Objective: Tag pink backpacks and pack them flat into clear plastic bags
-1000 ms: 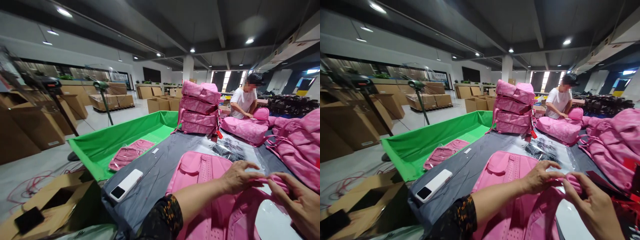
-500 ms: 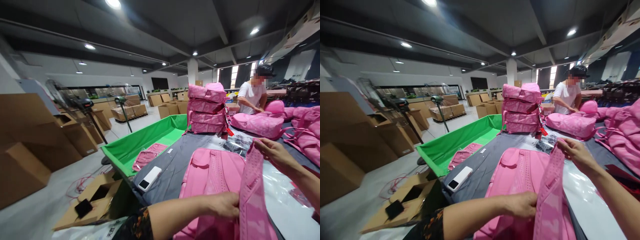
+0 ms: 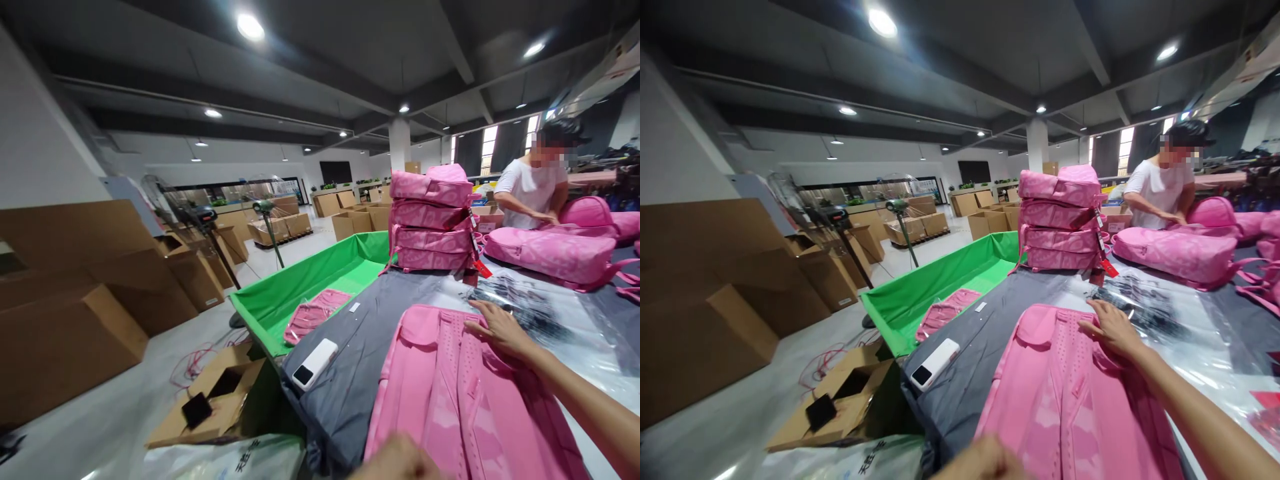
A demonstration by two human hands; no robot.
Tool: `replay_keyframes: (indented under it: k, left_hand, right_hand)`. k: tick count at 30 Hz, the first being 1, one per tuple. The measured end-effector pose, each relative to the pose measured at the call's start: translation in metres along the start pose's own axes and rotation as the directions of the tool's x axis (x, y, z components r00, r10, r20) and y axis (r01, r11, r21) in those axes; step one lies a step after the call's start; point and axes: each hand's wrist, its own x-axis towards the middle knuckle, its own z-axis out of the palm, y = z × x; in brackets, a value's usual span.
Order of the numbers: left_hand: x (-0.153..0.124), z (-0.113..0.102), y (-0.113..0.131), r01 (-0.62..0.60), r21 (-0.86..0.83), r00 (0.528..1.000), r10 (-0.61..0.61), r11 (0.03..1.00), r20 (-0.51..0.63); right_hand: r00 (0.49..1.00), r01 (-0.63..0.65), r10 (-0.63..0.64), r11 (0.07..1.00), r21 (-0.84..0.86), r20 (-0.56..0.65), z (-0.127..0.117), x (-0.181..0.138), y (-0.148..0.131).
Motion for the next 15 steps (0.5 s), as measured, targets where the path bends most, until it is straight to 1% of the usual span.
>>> replay_keyframes:
  k: [1,2,3,4,5,6,7,9,11,12,13,15]
  left_hand:
    - [0.01,-0.016,0.007,-0.047,0.093,0.995,0.055,0.995,-0.086]
    - [0.025,-0.032,0.015,-0.081,0.22,0.975,0.123,0.972,-0.186]
    - [0.045,-0.047,0.023,-0.097,0.375,0.934,0.214,0.922,-0.284]
    - [0.069,-0.06,0.031,-0.07,0.498,0.896,0.274,0.864,-0.35]
    - [0.095,-0.069,0.037,0.01,0.574,0.881,0.264,0.819,-0.393]
    - [0.121,-0.075,0.043,0.048,0.59,0.879,0.247,0.806,-0.408]
    - [0.145,-0.076,0.047,0.06,0.601,0.888,0.233,0.797,-0.397]
    - [0.185,-0.066,0.053,0.03,0.611,0.913,0.227,0.791,-0.338]
    - [0.205,-0.048,0.052,-0.047,0.638,0.919,0.284,0.769,-0.274]
    - [0.208,-0.038,0.048,-0.095,0.653,0.908,0.334,0.751,-0.252]
    - [0.207,-0.029,0.043,-0.145,0.667,0.887,0.395,0.731,-0.24]
    - [0.199,-0.015,0.027,-0.248,0.676,0.822,0.52,0.694,-0.233]
  right_hand:
    - [1.0,0.005,-0.005,1.0,0.002,0.006,0.006,0.0,0.003]
    - [1.0,0.015,-0.015,1.0,0.006,0.011,0.011,-0.001,0.005]
    - [1.0,0.026,-0.027,1.0,0.01,0.012,0.016,-0.002,0.006]
    - [0.999,0.038,-0.038,0.999,0.015,0.006,0.02,-0.003,0.008]
    - [0.999,0.047,-0.047,0.999,0.019,-0.006,0.023,-0.005,0.009]
    - [0.998,0.053,-0.052,0.998,0.024,-0.024,0.025,-0.007,0.011]
    - [0.997,0.056,-0.055,0.998,0.028,-0.046,0.025,-0.009,0.012]
    - [0.994,0.062,-0.058,0.998,0.034,-0.094,0.025,-0.016,0.016]
    - [0.987,0.073,-0.067,0.997,0.032,-0.144,0.022,-0.027,0.019]
    - [0.983,0.08,-0.073,0.996,0.029,-0.169,0.021,-0.034,0.019]
    - [0.978,0.088,-0.081,0.996,0.027,-0.19,0.021,-0.041,0.019]
    - [0.968,0.119,-0.112,0.993,0.018,-0.226,0.023,-0.059,0.016]
